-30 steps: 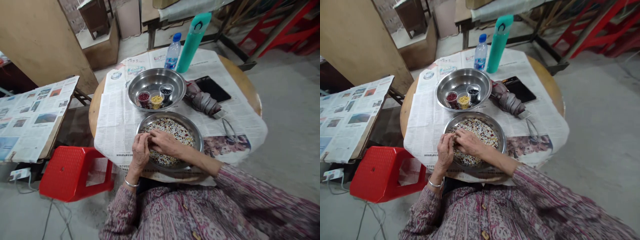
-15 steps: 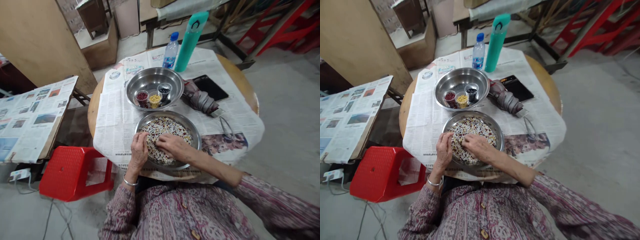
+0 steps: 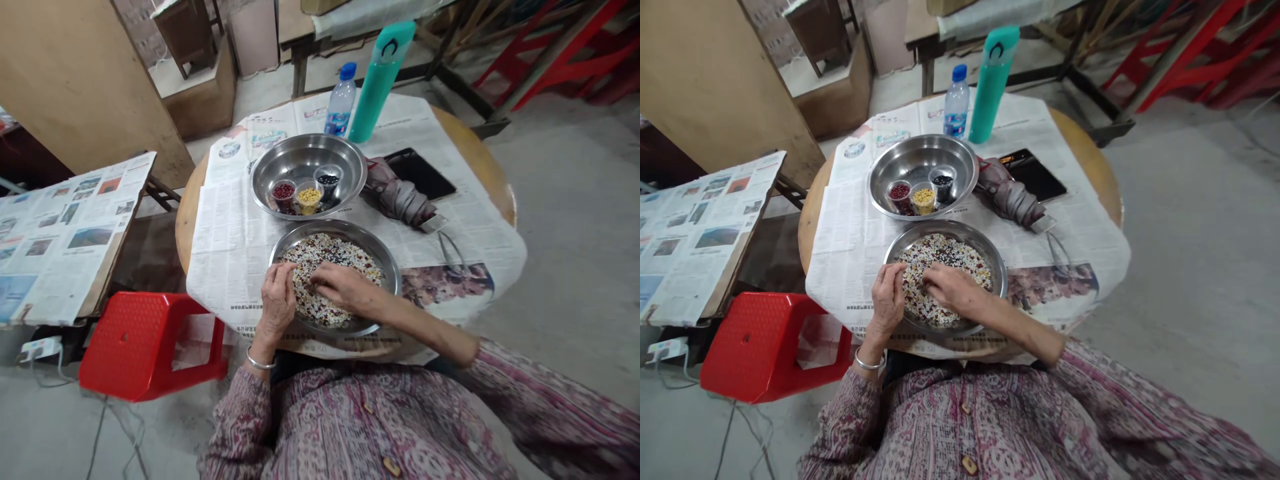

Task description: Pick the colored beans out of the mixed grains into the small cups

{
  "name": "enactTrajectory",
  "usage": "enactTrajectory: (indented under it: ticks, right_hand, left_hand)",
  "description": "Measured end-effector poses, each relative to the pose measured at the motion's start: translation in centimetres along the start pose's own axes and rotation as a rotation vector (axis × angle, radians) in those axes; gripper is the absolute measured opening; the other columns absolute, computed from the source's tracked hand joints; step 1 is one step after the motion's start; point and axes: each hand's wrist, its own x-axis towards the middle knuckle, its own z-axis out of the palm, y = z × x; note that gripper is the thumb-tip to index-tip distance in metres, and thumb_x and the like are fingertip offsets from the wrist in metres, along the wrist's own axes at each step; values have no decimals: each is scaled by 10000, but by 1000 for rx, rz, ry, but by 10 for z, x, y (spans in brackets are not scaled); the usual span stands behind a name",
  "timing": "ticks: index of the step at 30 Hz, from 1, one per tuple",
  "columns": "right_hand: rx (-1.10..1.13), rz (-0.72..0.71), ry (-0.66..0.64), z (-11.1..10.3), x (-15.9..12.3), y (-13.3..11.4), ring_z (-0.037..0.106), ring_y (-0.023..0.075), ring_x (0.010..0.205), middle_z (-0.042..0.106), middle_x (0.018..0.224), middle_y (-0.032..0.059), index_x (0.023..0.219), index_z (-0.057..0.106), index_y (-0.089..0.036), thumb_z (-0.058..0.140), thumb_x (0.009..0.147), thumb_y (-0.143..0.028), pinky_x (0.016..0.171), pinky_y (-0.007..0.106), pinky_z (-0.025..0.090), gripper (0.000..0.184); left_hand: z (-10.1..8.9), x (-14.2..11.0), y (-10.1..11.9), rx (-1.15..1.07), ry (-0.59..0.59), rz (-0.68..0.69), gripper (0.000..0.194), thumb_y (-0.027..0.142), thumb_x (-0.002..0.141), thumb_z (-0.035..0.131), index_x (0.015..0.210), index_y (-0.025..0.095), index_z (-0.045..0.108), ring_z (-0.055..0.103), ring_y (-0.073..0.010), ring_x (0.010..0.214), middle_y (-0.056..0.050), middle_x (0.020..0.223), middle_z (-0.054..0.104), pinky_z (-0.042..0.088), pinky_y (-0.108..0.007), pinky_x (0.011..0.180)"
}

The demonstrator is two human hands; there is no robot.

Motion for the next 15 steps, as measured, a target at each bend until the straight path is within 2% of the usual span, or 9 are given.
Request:
enactTrajectory:
  ticks: [4,7,9,12,15]
  right_hand:
    - [65,-205,-95,14,-17,-21,623,180,959,670,1059,82,1088,691,-193,496,970,-169,878,320,511,230]
    - [-54,-244,-74,16,-12,-20,598,209,1011,677,1059,96,1056,705,-186,493,968,-155,867,335,513,232]
    - [-176,-165,-1,8,-4,-8,581,234,1052,673,1082,113,1060,710,-183,485,971,-158,852,344,513,243]
    - [-321,29,121,-11,2,18,563,270,1109,656,1149,139,1104,705,-167,475,974,-172,872,366,511,264]
    - [-373,212,183,-24,-3,35,573,302,1105,638,1150,162,1165,681,-139,502,981,-262,881,398,515,285]
  left_hand:
    - [1,-1,-2,9,0,-13,245,212,1064,411,1146,193,640,640,-180,1042,-77,1057,679,545,-354,951]
    - [2,-1,-2,8,-1,-4,246,209,1064,410,1151,191,639,639,-179,1038,-77,1056,679,546,-350,946]
    - [2,-1,-2,5,2,1,244,204,1062,414,1159,192,639,638,-177,1034,-79,1058,675,545,-348,944]
    - [1,0,-1,-4,1,6,239,192,1058,422,1153,188,641,635,-177,1038,-81,1058,671,542,-346,951]
    - [1,0,-1,-13,-3,2,237,190,1055,424,1145,190,643,632,-179,1039,-80,1053,671,539,-351,960]
